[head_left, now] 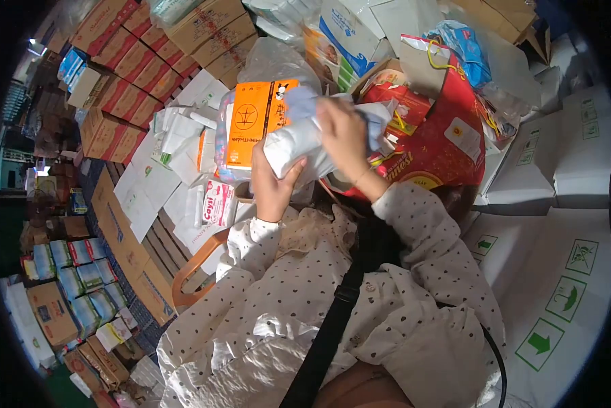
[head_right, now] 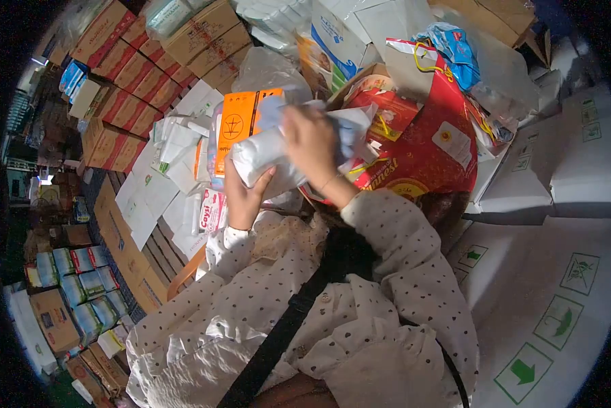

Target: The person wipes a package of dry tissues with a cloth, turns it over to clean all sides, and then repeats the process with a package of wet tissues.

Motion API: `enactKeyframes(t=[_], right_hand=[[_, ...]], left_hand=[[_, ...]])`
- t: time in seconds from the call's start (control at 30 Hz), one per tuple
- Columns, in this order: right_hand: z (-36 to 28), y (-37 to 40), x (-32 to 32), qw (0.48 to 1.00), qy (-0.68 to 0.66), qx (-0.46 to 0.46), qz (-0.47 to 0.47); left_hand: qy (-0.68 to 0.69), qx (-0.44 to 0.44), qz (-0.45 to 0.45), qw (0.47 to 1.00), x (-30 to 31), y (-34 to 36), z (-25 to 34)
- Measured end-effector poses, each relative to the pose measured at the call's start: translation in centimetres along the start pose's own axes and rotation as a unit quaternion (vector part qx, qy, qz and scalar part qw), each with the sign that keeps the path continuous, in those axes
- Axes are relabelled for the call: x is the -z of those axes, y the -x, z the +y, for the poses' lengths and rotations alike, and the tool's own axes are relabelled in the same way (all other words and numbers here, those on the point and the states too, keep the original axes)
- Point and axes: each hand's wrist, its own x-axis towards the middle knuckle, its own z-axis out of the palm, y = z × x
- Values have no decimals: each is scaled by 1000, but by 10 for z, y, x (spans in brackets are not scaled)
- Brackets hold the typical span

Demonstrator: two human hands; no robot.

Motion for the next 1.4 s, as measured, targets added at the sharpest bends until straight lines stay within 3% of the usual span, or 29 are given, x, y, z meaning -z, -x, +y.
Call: enactKeyframes(t=[0.13, 0.17, 0.23, 0.37, 0.4, 0.43, 0.47, 0.57, 0.67, 0.7, 0.73, 0.77, 0.8, 0.87, 0.9, 0.97, 1.03, 1.07, 1.13, 1.17, 1.23, 1.3, 1.33, 1.37, 1.4], right_hand=[[-67, 9, -2, 982, -116, 150, -9], [-74, 11, -4, 978, -122, 171, -14], [-71, 11, -8, 973, -131, 188, -20], [-11, -2, -5, 988, -44, 142, -43], [11, -6, -5, 987, -28, 160, -12], [30, -7, -2, 993, -1, 115, 12], [60, -10, -2, 988, 21, 145, 55], [124, -13, 20, 995, 94, 4, 37], [173, -21, 32, 973, 195, 76, 101], [181, -28, 39, 973, 194, 78, 101], [182, -35, 46, 984, 70, -13, 162], [183, -40, 51, 969, -55, -104, 218], [167, -45, 58, 969, -56, -104, 216], [125, -55, 67, 911, -105, -106, 384], [120, -53, 61, 911, -106, -104, 384], [119, -44, 44, 953, -92, -85, 276], [103, -27, 10, 978, 13, -57, 201], [88, -20, -2, 983, -49, -56, 166], [93, -4, -32, 999, 20, -22, 26], [90, -1, -41, 999, 17, 34, 10], [63, 4, -47, 997, -28, 39, -65], [45, 14, -54, 971, -57, 159, -171], [32, 32, -52, 953, 4, 171, -252], [17, 45, -48, 932, 36, 233, -276], [1, 64, -42, 921, 41, 269, -279]], left_hand=[[2, -58, 29, 998, -2, 5, -6], [-32, -44, -18, 998, 1, 6, -22], [-10, -14, -15, 1000, 4, 14, -28], [62, 13, 15, 998, 6, 18, -15], [84, 38, 19, 996, 8, 19, -14], [88, 43, 12, 995, 9, 20, -12], [89, 41, 12, 995, 10, 21, -13], [79, 42, 6, 996, 7, 22, -16], [59, 40, 22, 997, 5, 10, -3], [80, 44, 55, 994, 5, 5, 4], [101, 51, 87, 990, 5, -1, 7], [163, 108, 47, 980, 11, -6, 2], [250, 175, 47, 951, 13, -11, 6], [379, 277, 57, 881, 14, -18, 6], [412, 285, 33, 865, 13, -16, -3], [416, 324, 42, 849, -1, -10, -36], [429, 389, 27, 815, -17, -1, -89], [430, 390, 27, 814, -22, 3, -98], [428, 344, -16, 836, -28, 7, -104], [425, 360, -14, 830, -29, 7, -105], [469, 336, 5, 817, -26, 8, -90], [547, 323, 16, 772, -23, 7, -94], [583, 332, 11, 742, -21, 6, -101], [545, 357, 66, 756, -18, 8, -97], [546, 355, 65, 756, -18, 20, -113]])
